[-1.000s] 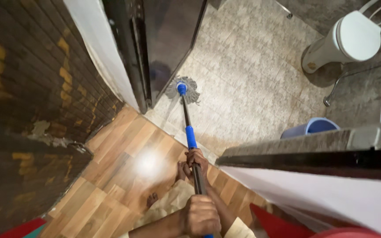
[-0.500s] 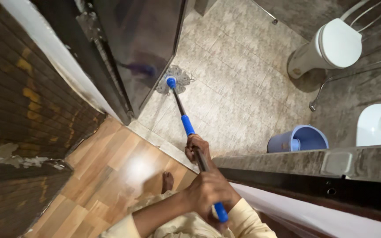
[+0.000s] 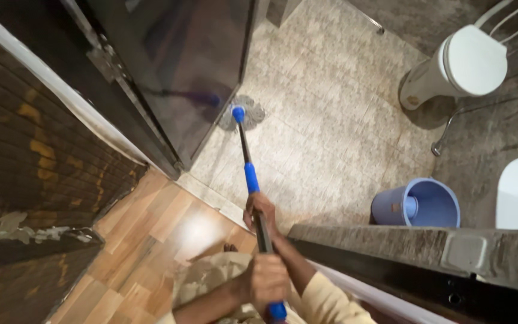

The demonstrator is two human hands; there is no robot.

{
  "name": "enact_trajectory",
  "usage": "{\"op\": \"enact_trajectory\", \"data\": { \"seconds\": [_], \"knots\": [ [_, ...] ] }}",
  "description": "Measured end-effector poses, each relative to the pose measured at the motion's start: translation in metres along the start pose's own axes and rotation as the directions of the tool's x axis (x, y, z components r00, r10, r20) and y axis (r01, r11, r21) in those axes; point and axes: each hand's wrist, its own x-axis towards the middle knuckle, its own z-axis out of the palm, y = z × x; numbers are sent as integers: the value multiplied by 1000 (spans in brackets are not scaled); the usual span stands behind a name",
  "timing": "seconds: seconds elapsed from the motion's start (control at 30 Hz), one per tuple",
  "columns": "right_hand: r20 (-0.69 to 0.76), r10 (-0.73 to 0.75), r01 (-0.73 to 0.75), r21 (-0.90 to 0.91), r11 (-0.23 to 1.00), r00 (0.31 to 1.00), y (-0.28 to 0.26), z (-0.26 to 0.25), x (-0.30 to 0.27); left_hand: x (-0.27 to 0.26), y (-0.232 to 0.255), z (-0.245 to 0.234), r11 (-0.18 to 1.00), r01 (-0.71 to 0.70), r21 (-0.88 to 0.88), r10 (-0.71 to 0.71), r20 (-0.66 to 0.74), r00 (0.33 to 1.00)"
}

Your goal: The person mops the tiled floor of a bathroom using a mop, moving the mop head across the floor area around the toilet and a blue bucket.

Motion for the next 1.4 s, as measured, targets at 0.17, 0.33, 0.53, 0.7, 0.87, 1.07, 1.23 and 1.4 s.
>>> {"op": "enact_trajectory", "data": {
  "seconds": [0.17,0.33,0.53,0.7,0.87,1.07,1.23,1.4],
  "knots": [
    [161,214,-231,99,968,964,-28,-27,42,54,-3,-11,993,108,43,-103,-116,988],
    [199,478,-504,108,857,855,-76,-28,39,85,40,-35,990,144,9,-141,-150,979],
    [-39,62,-64,-45,997,997,-73,-8,22,69,38,-38,992,80,-94,-81,-12,997],
    [46,-42,43,-24,999,998,-15,-9,26,36,5,-25,998,64,1,-64,-28,998],
    [372,586,-694,379,612,720,7,-48,37,50,-18,-5,993,107,58,-102,-83,991],
    [309,593,-667,266,696,743,-72,-56,52,83,30,-20,980,199,29,-196,-83,977],
    [91,99,-91,-89,992,991,-92,-36,36,70,39,-22,989,113,-95,-116,-18,993],
    [40,41,-38,-58,998,998,-25,-15,25,35,12,-27,991,117,-69,-123,-90,988]
  ]
}}
